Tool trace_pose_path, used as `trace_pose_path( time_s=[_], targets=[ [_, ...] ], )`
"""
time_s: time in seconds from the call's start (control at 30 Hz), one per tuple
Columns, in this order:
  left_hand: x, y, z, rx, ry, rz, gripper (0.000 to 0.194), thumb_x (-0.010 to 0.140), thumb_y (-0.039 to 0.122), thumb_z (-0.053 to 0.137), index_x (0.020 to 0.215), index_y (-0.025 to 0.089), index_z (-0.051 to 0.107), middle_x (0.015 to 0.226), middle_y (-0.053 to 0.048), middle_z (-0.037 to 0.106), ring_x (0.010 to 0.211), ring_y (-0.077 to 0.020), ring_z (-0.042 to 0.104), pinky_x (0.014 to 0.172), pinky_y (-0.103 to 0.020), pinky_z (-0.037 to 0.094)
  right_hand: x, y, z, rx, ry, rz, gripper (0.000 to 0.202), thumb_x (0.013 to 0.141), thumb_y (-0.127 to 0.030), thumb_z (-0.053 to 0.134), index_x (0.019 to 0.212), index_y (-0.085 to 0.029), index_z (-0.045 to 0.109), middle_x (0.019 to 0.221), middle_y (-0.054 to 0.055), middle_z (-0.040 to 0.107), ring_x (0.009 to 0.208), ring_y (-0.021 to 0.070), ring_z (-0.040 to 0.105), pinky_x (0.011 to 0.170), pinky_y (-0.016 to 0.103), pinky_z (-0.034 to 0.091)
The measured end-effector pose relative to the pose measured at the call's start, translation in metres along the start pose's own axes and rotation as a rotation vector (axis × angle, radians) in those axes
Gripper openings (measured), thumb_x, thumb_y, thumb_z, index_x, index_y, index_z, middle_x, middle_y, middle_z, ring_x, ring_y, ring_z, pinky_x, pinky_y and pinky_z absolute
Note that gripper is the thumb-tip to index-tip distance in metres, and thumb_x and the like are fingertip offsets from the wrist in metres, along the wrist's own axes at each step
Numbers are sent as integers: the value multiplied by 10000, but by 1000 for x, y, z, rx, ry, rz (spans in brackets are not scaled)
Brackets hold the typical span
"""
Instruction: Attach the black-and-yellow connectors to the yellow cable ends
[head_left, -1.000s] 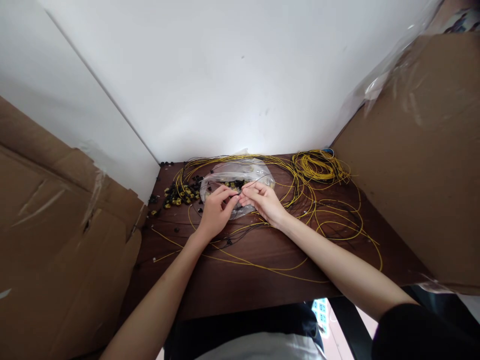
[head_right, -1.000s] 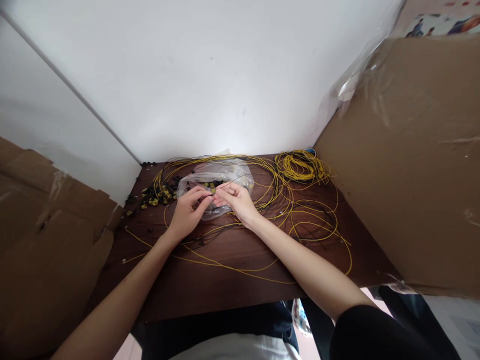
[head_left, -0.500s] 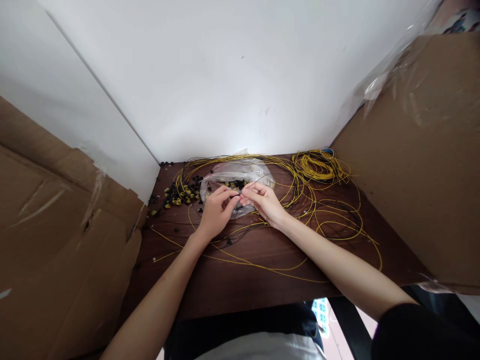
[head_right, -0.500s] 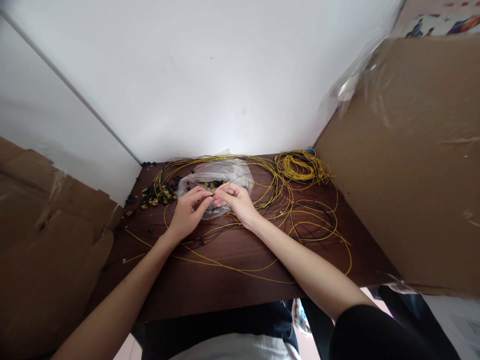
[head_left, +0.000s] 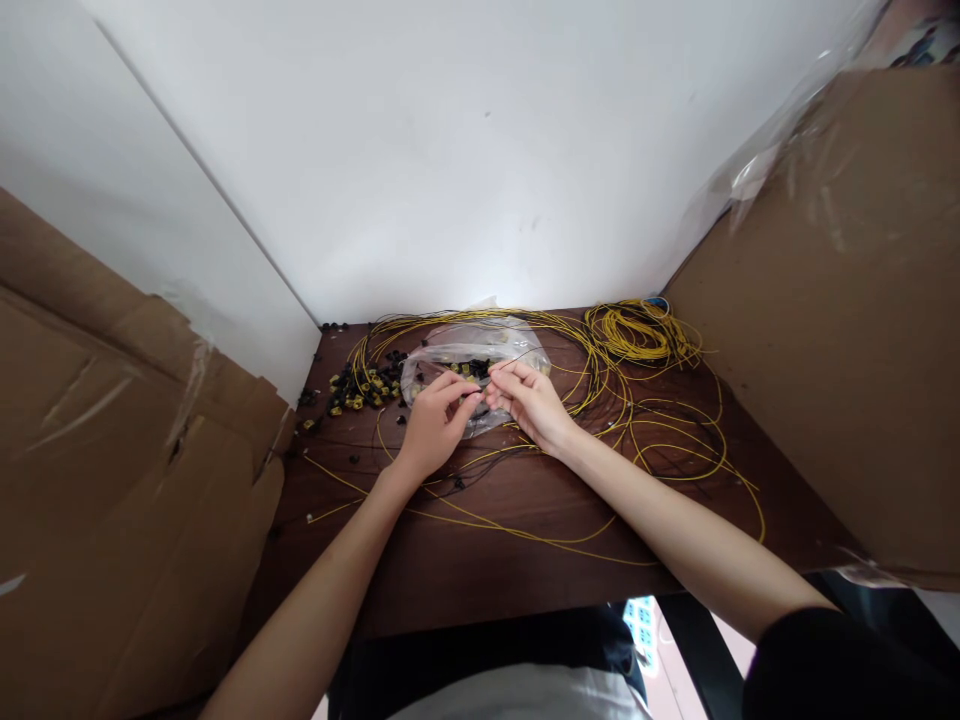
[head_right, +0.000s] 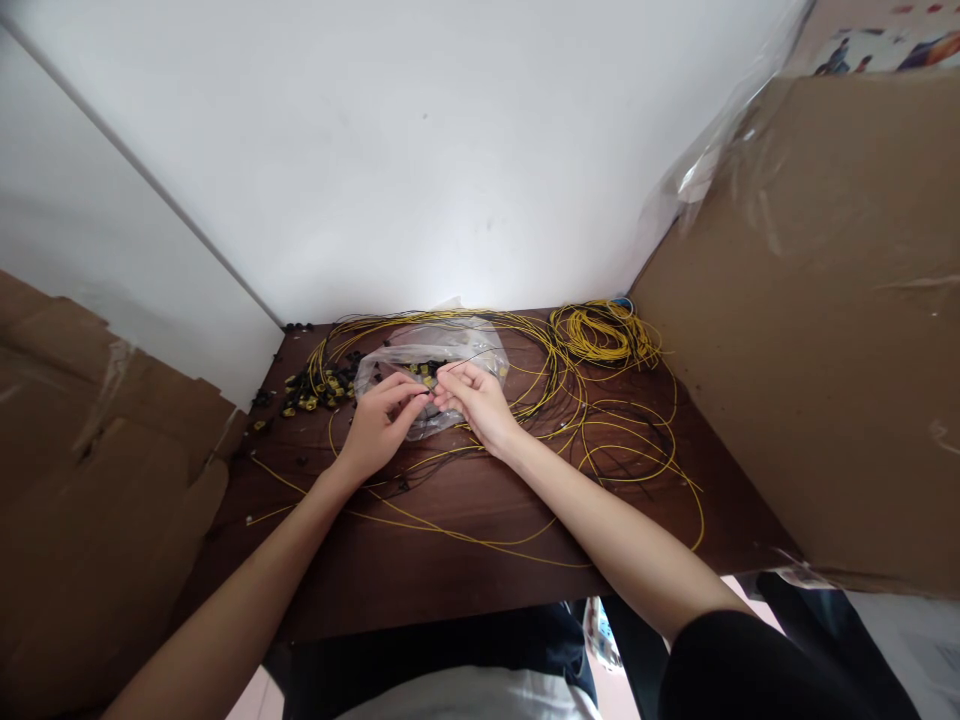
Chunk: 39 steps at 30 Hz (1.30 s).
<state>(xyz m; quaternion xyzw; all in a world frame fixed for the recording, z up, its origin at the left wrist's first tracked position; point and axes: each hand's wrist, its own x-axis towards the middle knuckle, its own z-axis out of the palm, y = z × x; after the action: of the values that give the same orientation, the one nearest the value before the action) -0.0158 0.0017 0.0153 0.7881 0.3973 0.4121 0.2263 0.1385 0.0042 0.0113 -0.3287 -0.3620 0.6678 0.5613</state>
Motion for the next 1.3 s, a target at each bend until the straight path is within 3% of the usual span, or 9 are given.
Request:
trace_pose_path(
  time_s=[0.27,0.87,1.3],
  targets=[
    [-1,-3,1,-5,3,3,176,863,224,509,864,137,663,832,-60,587,734,-140,536,626,-246,410,-2,0,1,-67,-26,-29,188,596,-238,783,686,-144,647,661,-19,640,558,60,573,570,191,470],
    [-1,-3,0,25,4,-25,195,864,225,497,832,158,677,765,-62,670,723,-170,599,684,-294,452,1,3,-2,34,22,-12,297,612,-327,789,757,-154,596,639,9,676,562,103,636,557,210,522],
    [0,-4,1,14,-5,-41,205,866,231,491,837,153,678,766,-61,678,721,-170,608,682,-283,453,-2,0,0,-57,-6,-2,223,577,-238,792,738,-150,665,623,-7,670,568,92,623,604,226,511]
  ],
)
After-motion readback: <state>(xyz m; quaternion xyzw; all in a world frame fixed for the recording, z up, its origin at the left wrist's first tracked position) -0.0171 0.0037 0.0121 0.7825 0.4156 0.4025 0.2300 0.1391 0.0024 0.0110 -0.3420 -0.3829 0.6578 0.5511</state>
